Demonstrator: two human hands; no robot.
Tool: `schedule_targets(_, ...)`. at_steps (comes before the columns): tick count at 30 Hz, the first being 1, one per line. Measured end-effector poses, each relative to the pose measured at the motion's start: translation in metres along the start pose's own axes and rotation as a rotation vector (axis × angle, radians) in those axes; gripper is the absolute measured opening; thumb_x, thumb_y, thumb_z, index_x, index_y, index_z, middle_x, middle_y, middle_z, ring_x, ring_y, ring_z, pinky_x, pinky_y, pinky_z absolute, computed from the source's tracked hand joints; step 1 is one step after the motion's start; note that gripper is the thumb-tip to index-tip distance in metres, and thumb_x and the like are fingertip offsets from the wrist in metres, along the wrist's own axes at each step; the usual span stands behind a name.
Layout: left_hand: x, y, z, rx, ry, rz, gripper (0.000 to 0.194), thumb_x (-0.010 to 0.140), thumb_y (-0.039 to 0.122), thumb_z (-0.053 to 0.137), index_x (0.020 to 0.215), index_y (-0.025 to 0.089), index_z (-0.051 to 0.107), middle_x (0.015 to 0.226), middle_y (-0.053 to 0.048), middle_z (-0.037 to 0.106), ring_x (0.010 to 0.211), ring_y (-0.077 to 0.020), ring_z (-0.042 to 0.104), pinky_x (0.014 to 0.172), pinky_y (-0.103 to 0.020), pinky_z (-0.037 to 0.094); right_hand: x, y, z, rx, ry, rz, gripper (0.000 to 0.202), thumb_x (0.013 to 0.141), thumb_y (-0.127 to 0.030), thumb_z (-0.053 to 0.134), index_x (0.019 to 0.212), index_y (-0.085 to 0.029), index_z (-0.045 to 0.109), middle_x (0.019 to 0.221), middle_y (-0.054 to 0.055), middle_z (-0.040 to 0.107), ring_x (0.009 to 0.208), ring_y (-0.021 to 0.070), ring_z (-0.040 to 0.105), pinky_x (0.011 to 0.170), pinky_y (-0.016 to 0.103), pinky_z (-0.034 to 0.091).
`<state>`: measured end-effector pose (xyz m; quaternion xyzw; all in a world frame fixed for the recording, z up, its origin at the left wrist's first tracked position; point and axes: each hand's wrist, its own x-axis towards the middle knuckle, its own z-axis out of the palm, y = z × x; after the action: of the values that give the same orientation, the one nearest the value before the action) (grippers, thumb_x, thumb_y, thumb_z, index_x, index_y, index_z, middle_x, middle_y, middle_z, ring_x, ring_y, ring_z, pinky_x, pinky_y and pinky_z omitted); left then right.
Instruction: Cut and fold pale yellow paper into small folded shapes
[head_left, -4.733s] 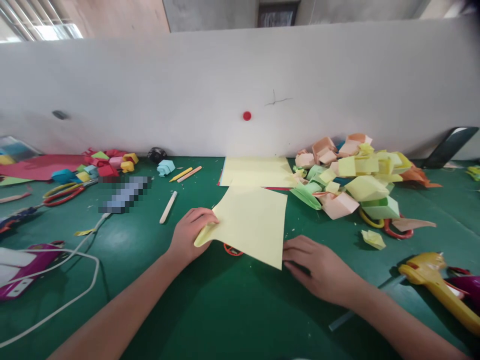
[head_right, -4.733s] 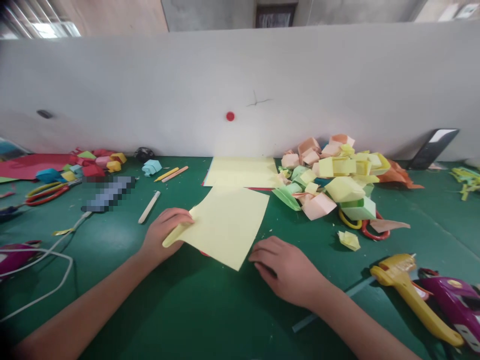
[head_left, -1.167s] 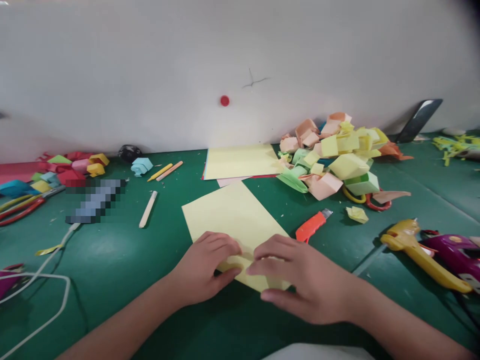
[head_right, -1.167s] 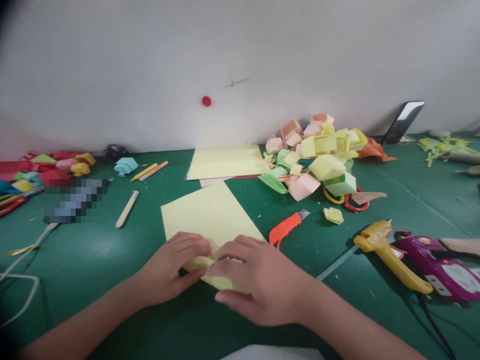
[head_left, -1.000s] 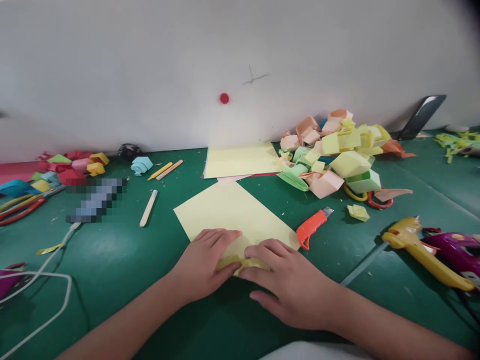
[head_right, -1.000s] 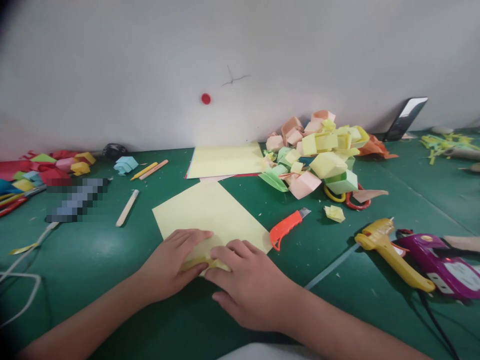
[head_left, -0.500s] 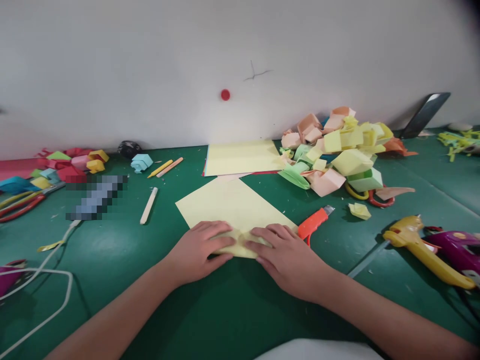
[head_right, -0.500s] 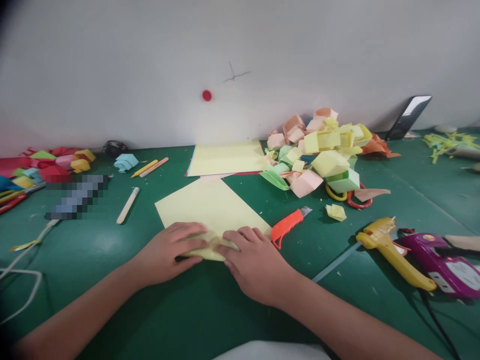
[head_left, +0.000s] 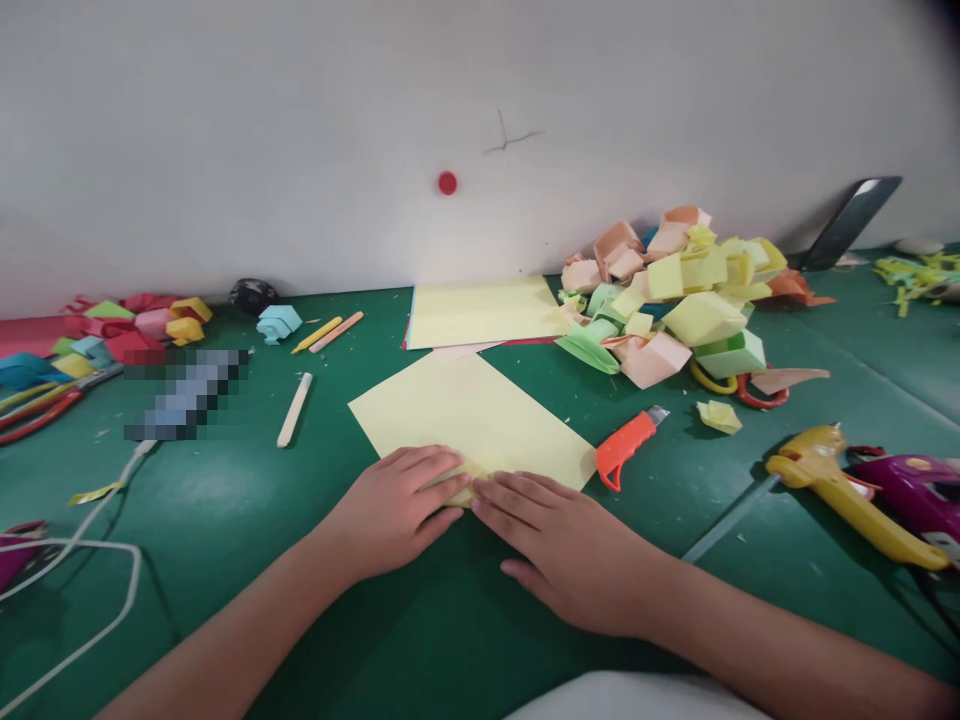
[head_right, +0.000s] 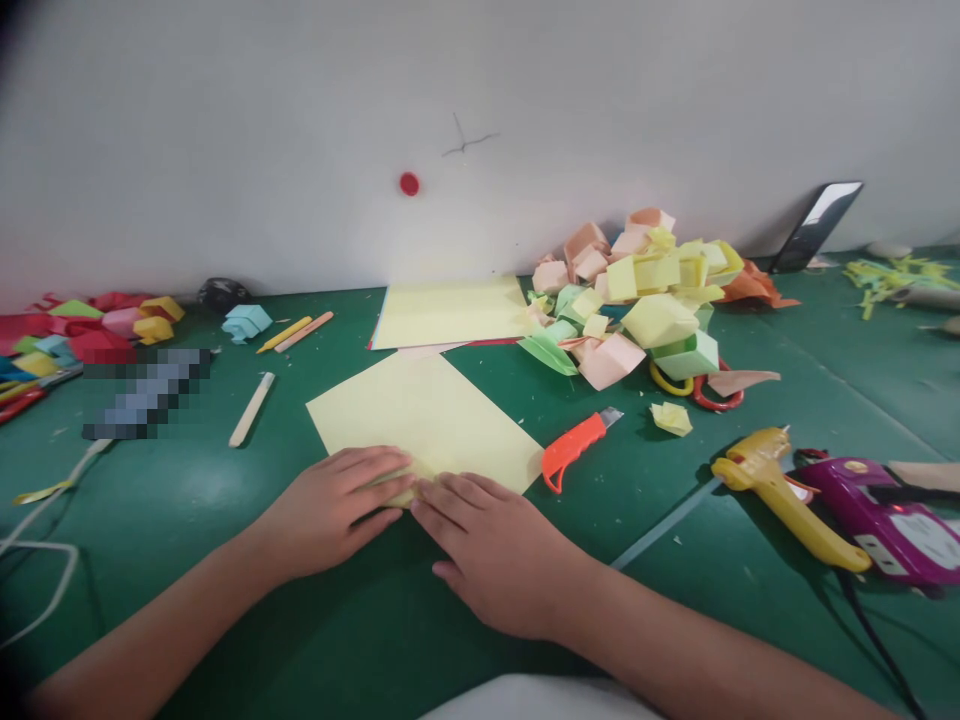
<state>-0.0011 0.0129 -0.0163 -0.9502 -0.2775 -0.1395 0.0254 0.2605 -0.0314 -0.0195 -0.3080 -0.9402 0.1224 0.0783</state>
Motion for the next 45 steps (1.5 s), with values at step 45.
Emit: schedule_targets(45,0.008,0.019,0.005,-0.152,0.013,0.064,0.031,0.103,0.016,0.042,0.124,0.020,0.064,0.121,-0.008,0.071,0.106,-0.0214,0.067,0.086,-0.037,0.055,-0.013,0.053,-0.028,0.241,-0.058,-0.077,0.057,0.096,-0.027,0.059,0.152,-0.030,0.045,0.157,0.004,0.047,0.146,0.0231,0.040,0.123,0.050,0.029)
